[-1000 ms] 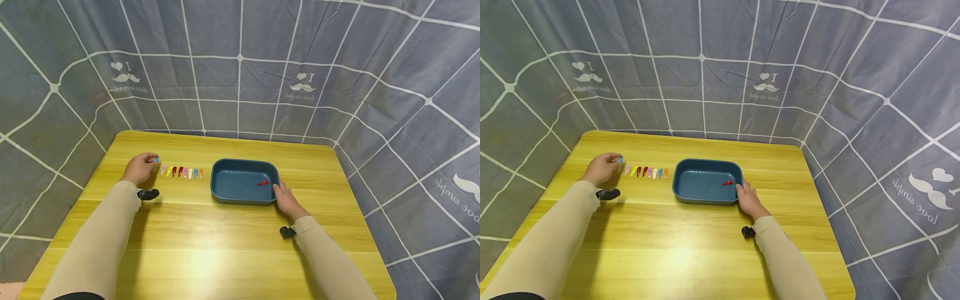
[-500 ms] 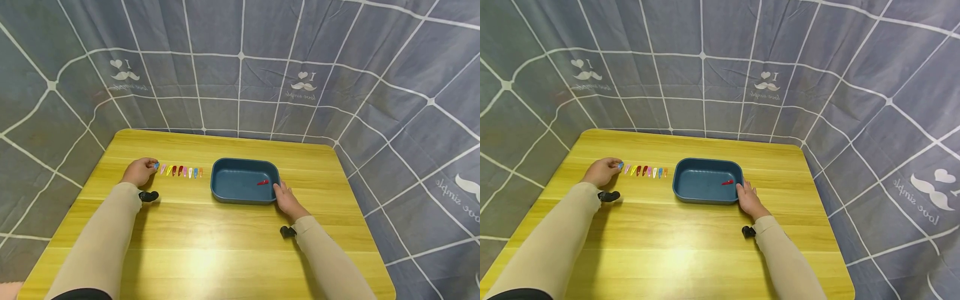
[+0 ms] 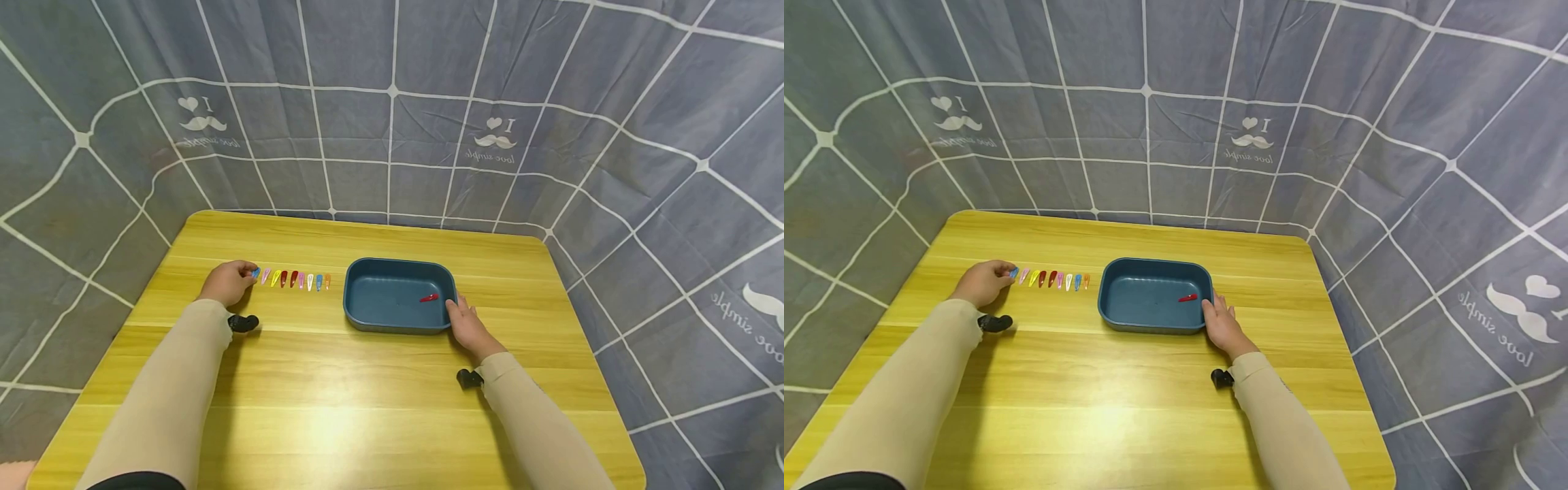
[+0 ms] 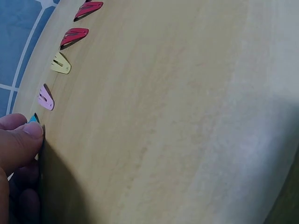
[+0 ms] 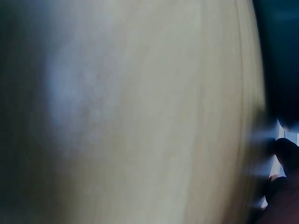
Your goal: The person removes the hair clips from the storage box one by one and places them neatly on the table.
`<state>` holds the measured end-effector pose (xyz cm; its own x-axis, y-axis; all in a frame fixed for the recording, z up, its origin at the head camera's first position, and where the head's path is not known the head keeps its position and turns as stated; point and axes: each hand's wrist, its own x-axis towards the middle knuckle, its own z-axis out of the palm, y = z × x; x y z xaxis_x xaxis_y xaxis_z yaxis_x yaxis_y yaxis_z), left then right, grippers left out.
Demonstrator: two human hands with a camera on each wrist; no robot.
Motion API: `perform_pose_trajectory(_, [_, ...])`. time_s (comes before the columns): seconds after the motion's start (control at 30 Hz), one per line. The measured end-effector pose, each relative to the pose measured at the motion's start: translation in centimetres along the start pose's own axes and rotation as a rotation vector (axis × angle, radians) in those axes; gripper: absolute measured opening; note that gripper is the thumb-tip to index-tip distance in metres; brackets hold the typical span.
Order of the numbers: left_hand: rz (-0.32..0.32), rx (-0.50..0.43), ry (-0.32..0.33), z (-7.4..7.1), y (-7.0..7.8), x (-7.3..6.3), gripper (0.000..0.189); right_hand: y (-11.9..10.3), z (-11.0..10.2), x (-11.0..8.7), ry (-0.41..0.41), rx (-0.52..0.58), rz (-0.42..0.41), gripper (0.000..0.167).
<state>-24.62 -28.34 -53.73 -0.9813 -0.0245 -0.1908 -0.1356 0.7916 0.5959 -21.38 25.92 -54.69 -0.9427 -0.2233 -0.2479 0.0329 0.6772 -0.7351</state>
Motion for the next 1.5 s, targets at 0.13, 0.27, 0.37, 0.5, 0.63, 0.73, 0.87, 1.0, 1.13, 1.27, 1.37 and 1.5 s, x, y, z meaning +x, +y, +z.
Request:
perform_pose_trajectory(0.13, [-0.002,0.012,0.002,0.1,-0.1,0.1,0.038,-0.1,-0.1,0.0,0.002,0.006,-0.004,0.067])
perform_pose_trajectory(0.27, [0.004,0.019,0.004,0.2,-0.1,0.1,0.038,0.0,-0.2,0.1,0.005,0.011,-0.009,0.067])
perform_pose_trajectory(0.37, [0.003,0.016,0.002,0.2,-0.1,0.1,0.038,0.0,-0.2,0.0,0.001,0.008,-0.008,0.067])
perform_pose_trajectory(0.5, [-0.007,0.015,-0.005,0.2,-0.1,0.1,0.039,0.0,-0.2,0.0,-0.007,-0.004,-0.002,0.066])
perform_pose_trajectory(0.63, [-0.01,0.016,-0.009,0.2,-0.1,0.1,0.04,-0.1,-0.2,0.0,-0.008,-0.009,0.003,0.067])
perform_pose_trajectory(0.73, [-0.009,0.013,-0.01,0.1,-0.1,0.1,0.04,-0.1,-0.2,-0.1,-0.006,-0.009,0.002,0.067])
perform_pose_trajectory(0.87, [-0.007,-0.008,-0.021,-0.1,-0.2,0.0,0.043,0.0,-0.2,0.0,-0.004,-0.007,0.005,0.067])
perform_pose_trajectory(1.0, [-0.015,-0.038,-0.048,-0.6,-0.4,-0.2,0.048,0.0,-0.2,0.0,-0.008,-0.006,0.011,0.068])
perform_pose_trajectory(1.13, [-0.024,-0.069,-0.044,-1.1,-0.2,-0.3,0.056,0.1,-0.1,-0.1,-0.012,-0.003,0.013,0.068])
perform_pose_trajectory(1.27, [0.012,-0.1,0.041,-1.3,1.8,-0.2,0.058,0.1,0.0,-0.2,-0.009,-0.003,0.01,0.067])
perform_pose_trajectory(1.37, [0.063,-0.135,0.082,-1.3,4.8,-0.2,0.057,0.2,0.0,-0.1,-0.003,-0.014,0.007,0.067])
perform_pose_trajectory(1.5, [0.15,-0.145,0.06,-0.6,9.4,-0.2,0.055,0.4,0.0,0.0,0.002,-0.023,0.016,0.068])
